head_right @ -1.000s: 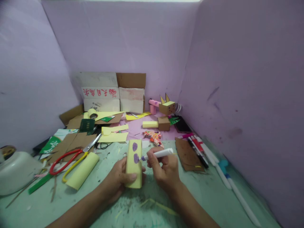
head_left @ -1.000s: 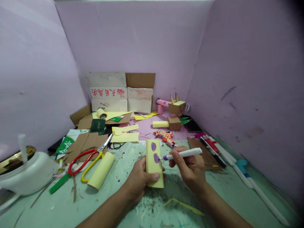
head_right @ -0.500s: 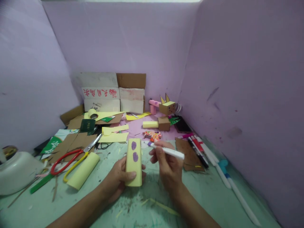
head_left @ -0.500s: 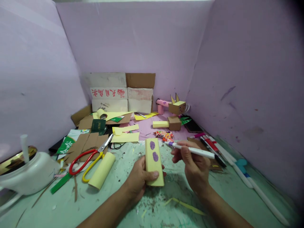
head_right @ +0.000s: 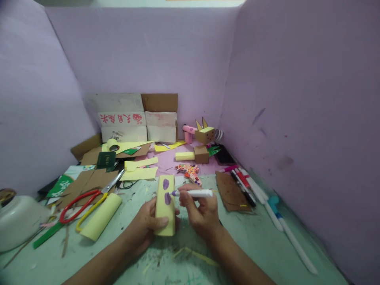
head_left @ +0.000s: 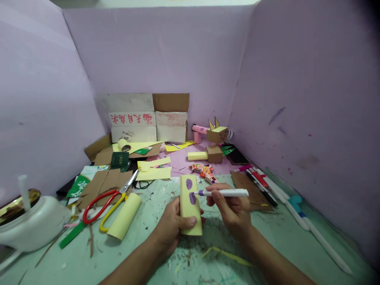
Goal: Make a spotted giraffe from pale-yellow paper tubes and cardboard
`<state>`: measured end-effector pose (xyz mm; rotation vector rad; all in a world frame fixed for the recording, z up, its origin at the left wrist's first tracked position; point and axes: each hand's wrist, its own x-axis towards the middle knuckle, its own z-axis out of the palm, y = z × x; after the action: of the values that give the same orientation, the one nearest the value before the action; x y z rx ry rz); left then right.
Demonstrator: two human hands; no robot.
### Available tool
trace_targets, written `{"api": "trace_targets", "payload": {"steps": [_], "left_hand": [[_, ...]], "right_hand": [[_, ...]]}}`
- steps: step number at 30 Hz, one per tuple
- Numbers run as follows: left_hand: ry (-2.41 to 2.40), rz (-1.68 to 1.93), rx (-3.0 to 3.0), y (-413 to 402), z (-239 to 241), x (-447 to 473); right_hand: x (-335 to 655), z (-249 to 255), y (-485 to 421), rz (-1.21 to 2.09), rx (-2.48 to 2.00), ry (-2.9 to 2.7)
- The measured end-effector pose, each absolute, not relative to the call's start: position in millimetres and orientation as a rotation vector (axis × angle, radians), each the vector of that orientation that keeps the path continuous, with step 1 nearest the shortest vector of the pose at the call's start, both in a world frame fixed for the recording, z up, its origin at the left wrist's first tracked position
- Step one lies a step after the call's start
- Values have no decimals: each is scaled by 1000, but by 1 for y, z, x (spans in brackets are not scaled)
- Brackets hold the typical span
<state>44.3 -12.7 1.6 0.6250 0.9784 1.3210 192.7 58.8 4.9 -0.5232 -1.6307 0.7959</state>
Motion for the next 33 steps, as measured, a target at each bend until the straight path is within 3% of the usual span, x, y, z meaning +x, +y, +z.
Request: {"api": "trace_targets", "payload": {"steps": [22, 27, 33], "left_hand": [[979, 1318, 629, -13, 3, 44], [968, 1342, 577, -14, 8, 44], [838, 1196, 604, -16, 12, 45]], "right_hand": [[191, 8, 57, 863, -515, -1547], [184, 9, 62, 1146, -651, -1187], [175, 9, 64, 1858, -614, -1029]]}}
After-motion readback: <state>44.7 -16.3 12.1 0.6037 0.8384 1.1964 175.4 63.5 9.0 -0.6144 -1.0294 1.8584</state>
